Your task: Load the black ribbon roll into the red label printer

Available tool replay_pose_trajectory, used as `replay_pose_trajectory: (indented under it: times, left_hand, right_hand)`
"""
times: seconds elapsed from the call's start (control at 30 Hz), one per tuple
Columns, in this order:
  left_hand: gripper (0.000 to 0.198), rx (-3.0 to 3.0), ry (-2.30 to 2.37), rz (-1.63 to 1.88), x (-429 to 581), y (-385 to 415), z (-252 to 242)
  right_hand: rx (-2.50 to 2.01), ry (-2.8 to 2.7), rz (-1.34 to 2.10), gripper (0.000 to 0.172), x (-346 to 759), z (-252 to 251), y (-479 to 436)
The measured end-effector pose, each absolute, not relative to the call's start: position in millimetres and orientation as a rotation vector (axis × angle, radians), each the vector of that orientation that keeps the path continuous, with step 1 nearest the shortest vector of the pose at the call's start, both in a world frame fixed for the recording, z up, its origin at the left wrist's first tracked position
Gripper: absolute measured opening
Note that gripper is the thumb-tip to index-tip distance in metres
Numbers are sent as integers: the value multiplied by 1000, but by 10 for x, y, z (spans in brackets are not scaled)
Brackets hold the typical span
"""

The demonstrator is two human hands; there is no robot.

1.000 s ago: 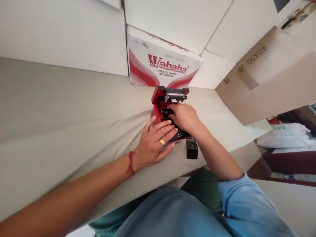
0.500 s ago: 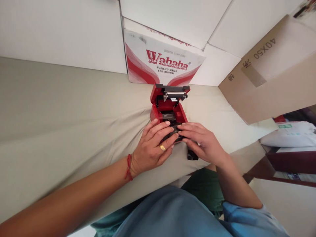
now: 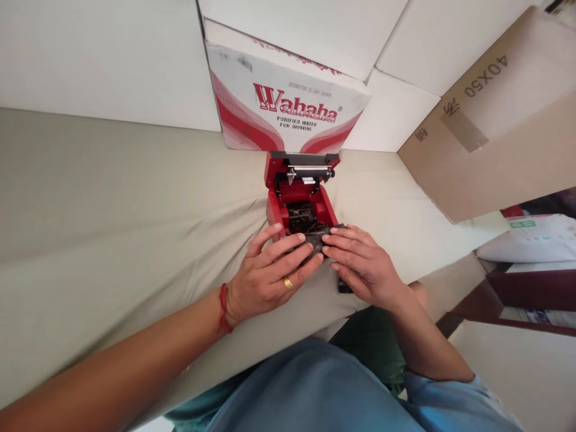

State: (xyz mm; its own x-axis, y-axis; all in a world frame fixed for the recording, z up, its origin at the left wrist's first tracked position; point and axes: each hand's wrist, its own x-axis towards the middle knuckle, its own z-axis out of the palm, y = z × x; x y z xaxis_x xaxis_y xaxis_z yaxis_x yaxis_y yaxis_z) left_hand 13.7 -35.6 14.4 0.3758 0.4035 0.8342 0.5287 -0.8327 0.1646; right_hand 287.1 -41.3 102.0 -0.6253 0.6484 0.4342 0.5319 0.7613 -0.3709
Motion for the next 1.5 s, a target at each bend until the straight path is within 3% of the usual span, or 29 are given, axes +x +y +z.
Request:
replay_pose_trajectory:
  times: [0.17,0.37,0.43,0.67,0.97,1.07,1.2,1.5]
  left_hand:
    - [40,-2457,-812,-1451,145,-339,197]
    - [35,-2417,-781,-1447,160,-326,224]
    - [39,-2428,-773,-1462,155,-327,209]
    - [65,-2474,-828,-1500,119,-356,134]
    - [42,-2381,-778,-1327,94,-357,217]
    - [43,-2439,-727,-1401,54,-311,243]
    - [58,-2486,-971,-1572,-35,-225,208]
    - [51,-2639,-1155,-1645,-113,-117,212]
  right_hand:
    - [-1004,-2140,372,32,2852,1165,-148]
    - [-1255,-1879,338,67,2682,1220,701]
    - [-1235,-1929,379,71,2583,1241,875]
    - [-1198,-1955,370,63,2509,1277,561]
    - [-1093,-2073,385,41,2803,870,15]
    - [-1076,-2057,432,40,2822,742,-16]
    - [-1084,-1997,452,42,2788,680,-17]
    - [-1100,-1847,455,46,2668,821,-91]
